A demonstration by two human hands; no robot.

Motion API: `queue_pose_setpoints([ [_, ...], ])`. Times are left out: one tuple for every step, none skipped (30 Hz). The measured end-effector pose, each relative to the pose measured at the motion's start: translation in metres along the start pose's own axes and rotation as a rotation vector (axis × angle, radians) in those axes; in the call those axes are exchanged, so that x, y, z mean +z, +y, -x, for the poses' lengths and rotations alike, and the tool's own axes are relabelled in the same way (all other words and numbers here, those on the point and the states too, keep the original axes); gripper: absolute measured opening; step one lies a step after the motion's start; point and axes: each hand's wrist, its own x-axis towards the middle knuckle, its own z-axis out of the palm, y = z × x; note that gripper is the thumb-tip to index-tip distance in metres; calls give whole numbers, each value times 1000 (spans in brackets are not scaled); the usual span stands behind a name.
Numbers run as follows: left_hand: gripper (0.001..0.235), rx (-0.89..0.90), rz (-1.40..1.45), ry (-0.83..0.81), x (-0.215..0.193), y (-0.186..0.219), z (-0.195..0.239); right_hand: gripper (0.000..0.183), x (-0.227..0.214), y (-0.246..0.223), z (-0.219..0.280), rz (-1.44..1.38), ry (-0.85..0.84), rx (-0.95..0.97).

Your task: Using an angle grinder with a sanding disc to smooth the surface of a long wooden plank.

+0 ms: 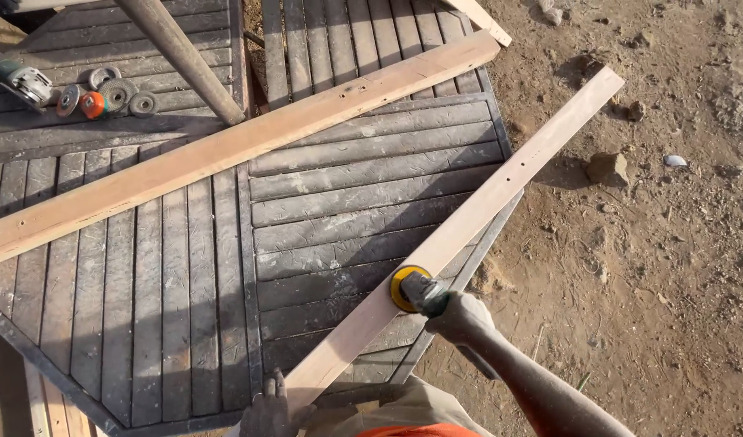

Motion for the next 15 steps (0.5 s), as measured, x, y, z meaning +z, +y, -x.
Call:
queue_pose_setpoints([
  [130,-6,13,-66,-7,0,4,55,20,-13,25,135,-107,-114],
  [130,-9,12,-72,4,-4,15,55,41,-19,32,137,-113,-115],
  [117,63,-54,302,11,-4,18,51,57,-25,35,144,-190,-206],
  [106,127,-118,678,19,-4,21,49,73,-31,39,149,-266,-297],
  [106,123,-121,683,26,-5,11,49,63,-31,35,148,-263,-304],
  [115,59,-108,465,33,-7,2,51,53,-30,31,119,-231,-249],
  [125,-6,-93,239,44,-9,0,55,46,-28,31,92,-208,-190],
  [125,-10,-95,235,41,-10,1,55,32,-20,13,93,-213,-193],
  [125,-90,-82,17,38,-6,-4,57,14,-12,-7,43,-108,-118],
  [127,-170,-69,-201,35,-2,-8,59,-4,-4,-26,-7,-2,-45],
  [127,-171,-64,-199,36,1,-2,59,-25,2,-45,-3,2,-47],
  [106,-106,-119,429,38,4,3,61,-45,9,-64,-62,66,44],
  [105,-46,-170,1050,41,5,16,64,-62,17,-80,-118,123,140],
  [105,-47,-168,1043,36,5,19,64,-68,20,-86,-113,119,143],
  [110,-3,-149,852,28,4,20,62,-74,23,-91,-129,148,176],
])
